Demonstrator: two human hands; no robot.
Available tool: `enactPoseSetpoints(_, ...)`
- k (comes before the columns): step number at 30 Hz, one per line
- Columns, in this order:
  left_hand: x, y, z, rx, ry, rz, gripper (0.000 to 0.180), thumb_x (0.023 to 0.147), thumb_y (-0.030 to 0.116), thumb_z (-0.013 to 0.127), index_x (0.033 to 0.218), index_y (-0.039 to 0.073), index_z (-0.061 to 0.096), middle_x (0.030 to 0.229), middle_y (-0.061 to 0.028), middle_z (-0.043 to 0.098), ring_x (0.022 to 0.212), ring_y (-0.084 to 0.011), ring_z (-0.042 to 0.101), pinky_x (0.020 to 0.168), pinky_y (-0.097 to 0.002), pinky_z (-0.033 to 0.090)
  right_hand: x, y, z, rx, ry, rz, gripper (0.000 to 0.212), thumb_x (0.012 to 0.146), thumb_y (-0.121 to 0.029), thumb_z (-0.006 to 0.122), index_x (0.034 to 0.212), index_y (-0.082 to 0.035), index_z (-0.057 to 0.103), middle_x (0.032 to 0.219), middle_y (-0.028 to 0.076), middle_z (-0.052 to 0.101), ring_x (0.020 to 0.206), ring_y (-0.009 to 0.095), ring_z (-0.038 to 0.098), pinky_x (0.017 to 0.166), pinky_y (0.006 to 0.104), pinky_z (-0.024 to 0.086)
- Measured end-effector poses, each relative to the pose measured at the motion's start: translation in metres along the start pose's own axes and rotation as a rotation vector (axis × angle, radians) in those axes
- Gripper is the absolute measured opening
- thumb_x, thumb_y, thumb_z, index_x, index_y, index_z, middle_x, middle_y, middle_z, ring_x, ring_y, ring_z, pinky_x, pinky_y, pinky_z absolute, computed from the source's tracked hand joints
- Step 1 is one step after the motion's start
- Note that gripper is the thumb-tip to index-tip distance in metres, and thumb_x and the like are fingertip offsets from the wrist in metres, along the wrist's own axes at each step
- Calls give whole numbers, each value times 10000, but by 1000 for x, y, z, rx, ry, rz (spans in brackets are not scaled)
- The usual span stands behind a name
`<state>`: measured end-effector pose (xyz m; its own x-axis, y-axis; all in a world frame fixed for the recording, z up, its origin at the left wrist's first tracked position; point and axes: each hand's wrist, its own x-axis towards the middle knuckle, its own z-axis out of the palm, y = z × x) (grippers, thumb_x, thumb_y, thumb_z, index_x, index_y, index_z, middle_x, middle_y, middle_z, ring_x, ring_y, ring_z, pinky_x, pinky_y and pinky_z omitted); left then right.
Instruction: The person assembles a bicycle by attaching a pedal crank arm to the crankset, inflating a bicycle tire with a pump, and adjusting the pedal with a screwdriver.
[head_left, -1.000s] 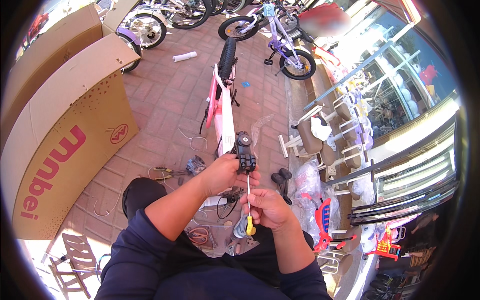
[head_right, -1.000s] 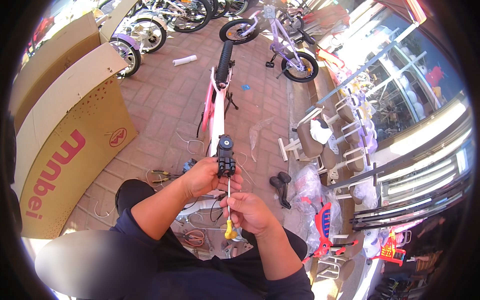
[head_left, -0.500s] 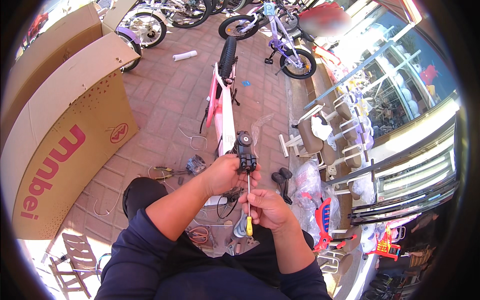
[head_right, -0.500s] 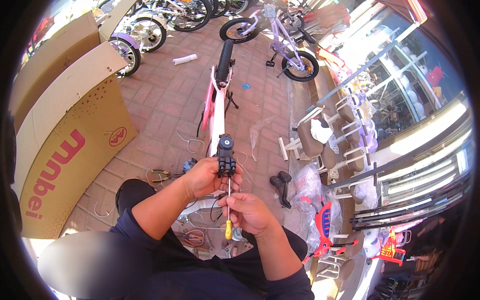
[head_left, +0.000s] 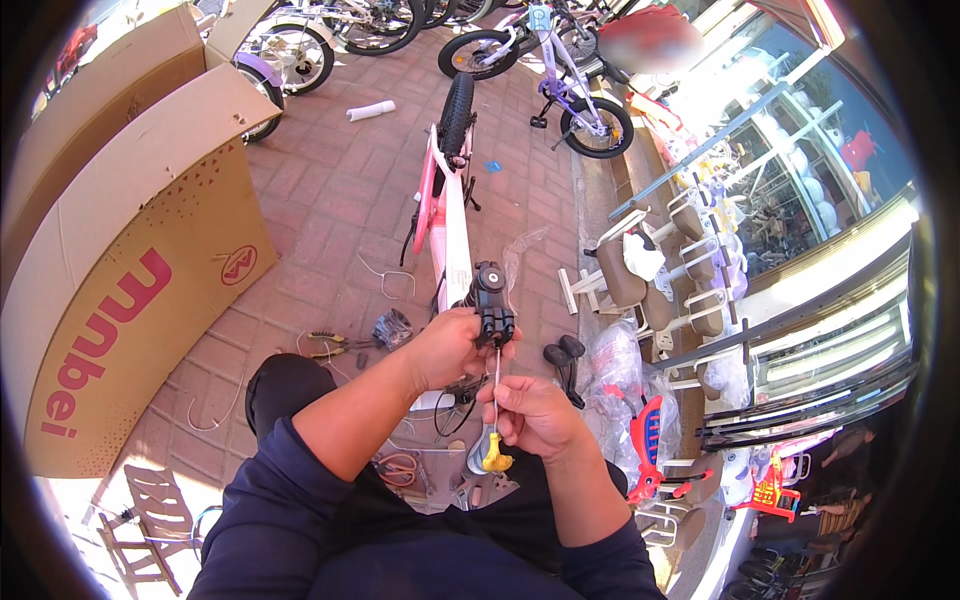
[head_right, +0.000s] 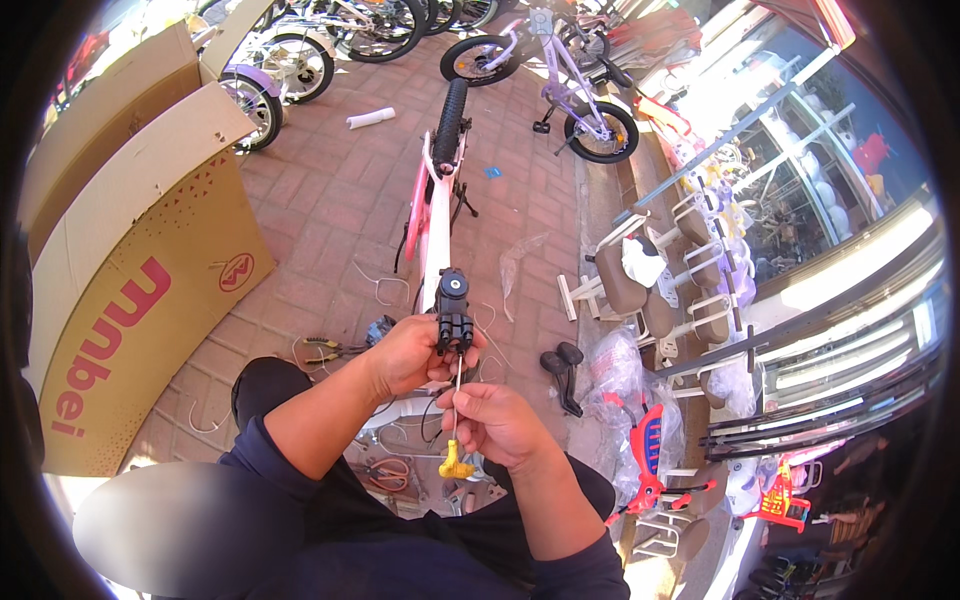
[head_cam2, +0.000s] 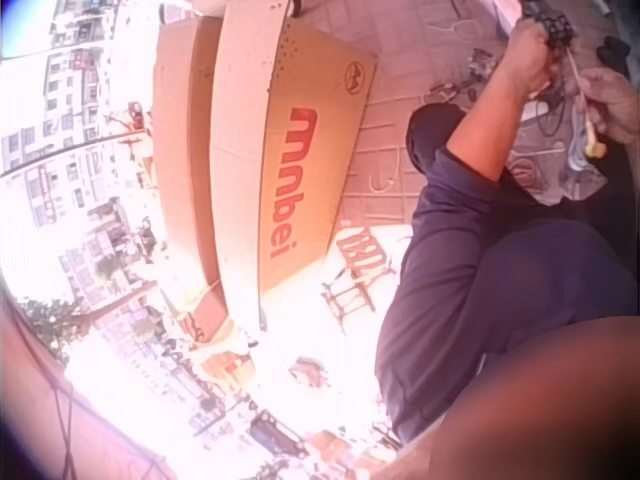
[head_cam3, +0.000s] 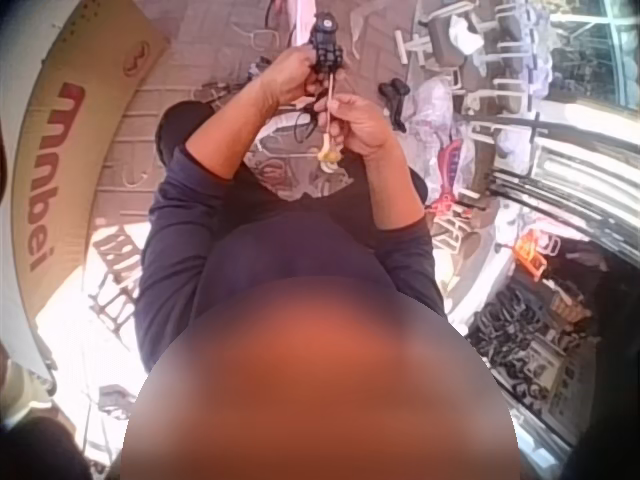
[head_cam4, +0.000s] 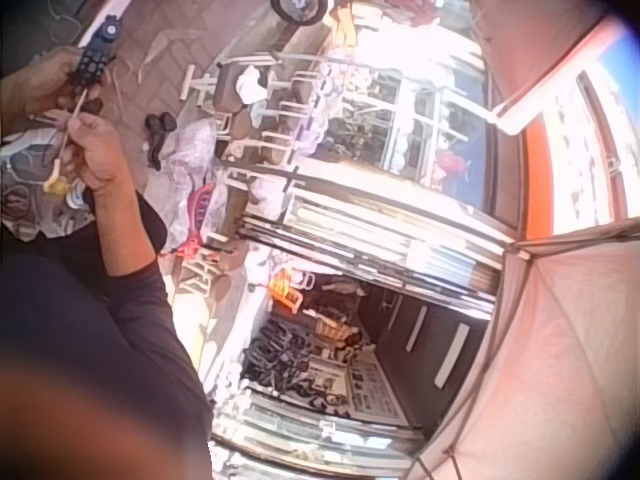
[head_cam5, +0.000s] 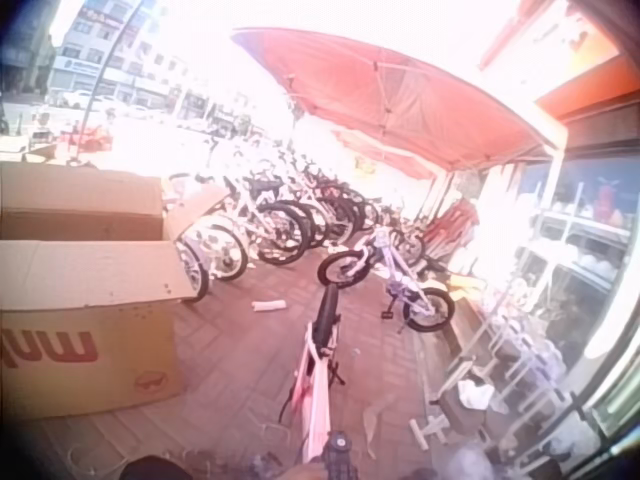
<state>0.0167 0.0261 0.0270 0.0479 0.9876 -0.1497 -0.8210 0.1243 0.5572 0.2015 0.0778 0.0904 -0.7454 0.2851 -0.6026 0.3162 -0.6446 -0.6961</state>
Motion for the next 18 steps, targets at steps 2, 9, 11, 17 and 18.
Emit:
enactPoseSetpoints(2,0,0,1,-18,-4,-10,273,977,157,462,1080,-3,657,877,-77,662,625,-113,543,442,-221,314,1,1,-9,-55,3,13,256,998,-251,629,1032,3,632,816,88,698,525,78,596,425,194,444)
enactPoseSetpoints(9,-3,4,6,-68,-9,-43,275,977,137,447,1095,-22,638,867,-98,652,582,-117,488,421,-220,290,0,2,-8,24,-39,-11,223,991,-218,634,1036,0,632,829,91,697,545,76,612,425,195,449)
enactPoseSetpoints(11,-4,5,5,-78,-11,-47,276,981,139,443,1097,-23,634,868,-99,650,578,-119,488,419,-220,291,0,1,1,9,-20,-13,211,989,-219,638,1010,-10,626,821,91,695,536,74,604,411,196,438)
enactPoseSetpoints(17,-3,5,5,-108,-8,-67,279,989,137,431,1099,-27,628,871,-104,650,558,-125,483,412,-224,291,2,5,-15,-59,-9,-7,203,998,-209,625,1006,-6,618,814,91,691,540,81,599,426,201,441)
enactPoseSetpoints(18,-3,4,5,-113,-13,-65,280,990,136,428,1100,-28,627,874,-106,651,556,-126,483,411,-225,292,1,5,-17,-68,-19,-6,207,1001,-207,620,1013,-1,620,812,90,690,543,84,600,435,202,445)
